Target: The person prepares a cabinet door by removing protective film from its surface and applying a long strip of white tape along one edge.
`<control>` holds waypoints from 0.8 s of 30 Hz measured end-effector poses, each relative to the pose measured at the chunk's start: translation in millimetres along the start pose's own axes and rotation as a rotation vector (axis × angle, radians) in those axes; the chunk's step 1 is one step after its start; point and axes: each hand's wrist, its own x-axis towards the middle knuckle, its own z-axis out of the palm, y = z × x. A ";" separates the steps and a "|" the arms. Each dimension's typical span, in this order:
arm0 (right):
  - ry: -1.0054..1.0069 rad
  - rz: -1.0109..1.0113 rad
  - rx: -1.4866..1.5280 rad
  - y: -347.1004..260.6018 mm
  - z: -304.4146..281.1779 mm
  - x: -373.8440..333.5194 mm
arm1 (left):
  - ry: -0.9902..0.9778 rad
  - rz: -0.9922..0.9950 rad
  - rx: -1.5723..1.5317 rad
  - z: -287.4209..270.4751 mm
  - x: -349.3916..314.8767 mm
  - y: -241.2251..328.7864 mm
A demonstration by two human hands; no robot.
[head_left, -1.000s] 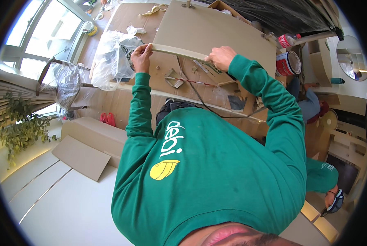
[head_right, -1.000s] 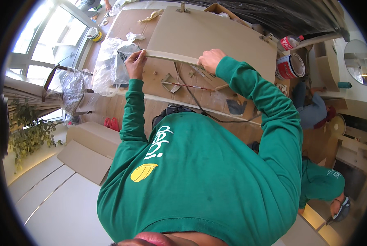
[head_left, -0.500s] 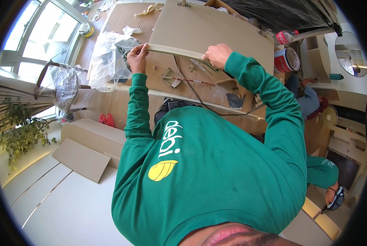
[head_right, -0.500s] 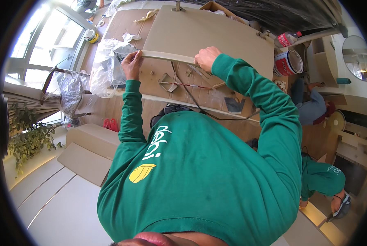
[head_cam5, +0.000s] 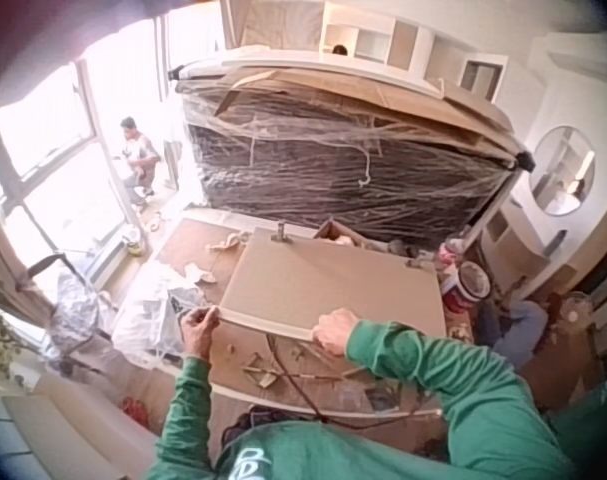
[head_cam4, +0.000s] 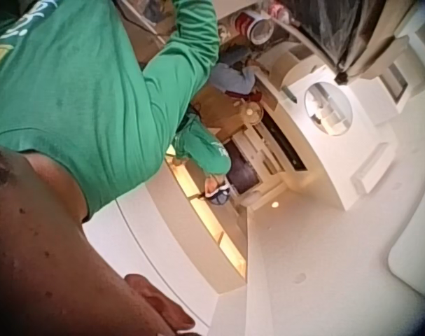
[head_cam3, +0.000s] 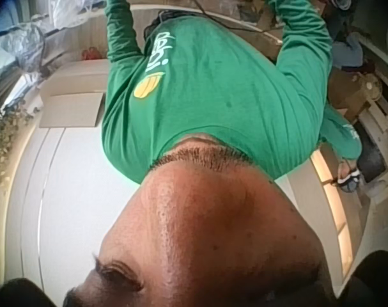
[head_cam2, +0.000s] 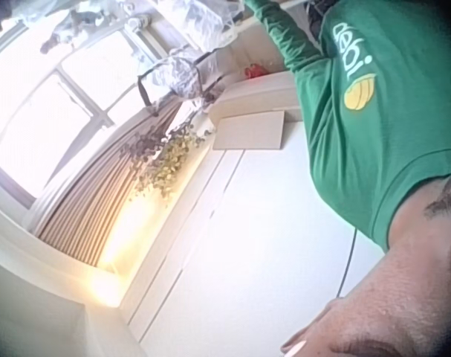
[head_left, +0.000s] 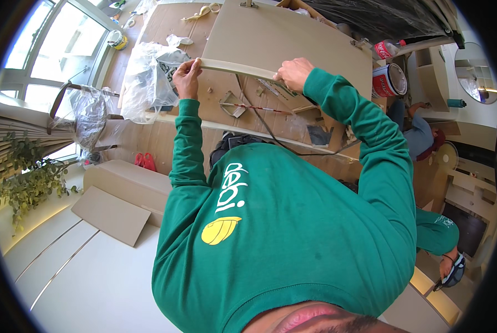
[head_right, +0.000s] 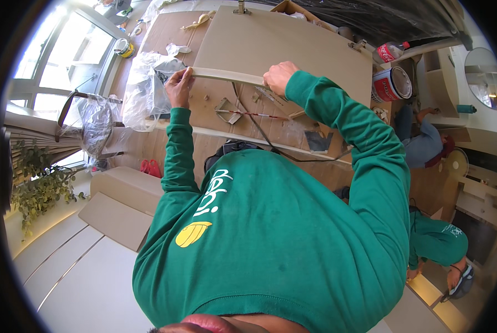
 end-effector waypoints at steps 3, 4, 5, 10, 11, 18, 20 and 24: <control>-0.022 -0.033 -0.019 0.4 -1.2 5.5 | 0.024 -0.045 -0.055 -8.5 4.3 -12.3; -0.018 -0.032 -0.010 0.4 -0.8 5.7 | 0.033 -0.068 -0.075 -8.8 4.1 -11.4; -0.013 -0.033 -0.002 0.6 -0.8 5.9 | 0.145 0.013 0.024 -8.2 2.0 -11.5; 0.046 -0.006 0.027 2.7 11.3 4.5 | 0.114 0.738 0.716 50.6 -66.2 26.5; 0.007 -0.022 0.005 1.5 4.5 6.4 | -0.078 0.869 0.881 63.9 -86.6 32.7; -0.016 -0.025 0.005 -2.4 -5.5 5.1 | -0.487 0.819 1.243 92.9 -117.8 8.0; 0.013 -0.002 0.024 -3.6 -3.0 1.0 | -0.429 0.795 1.321 67.0 -99.3 15.1; -0.068 0.004 0.004 -3.4 -4.3 3.0 | -0.268 0.786 1.381 -3.3 -37.6 20.8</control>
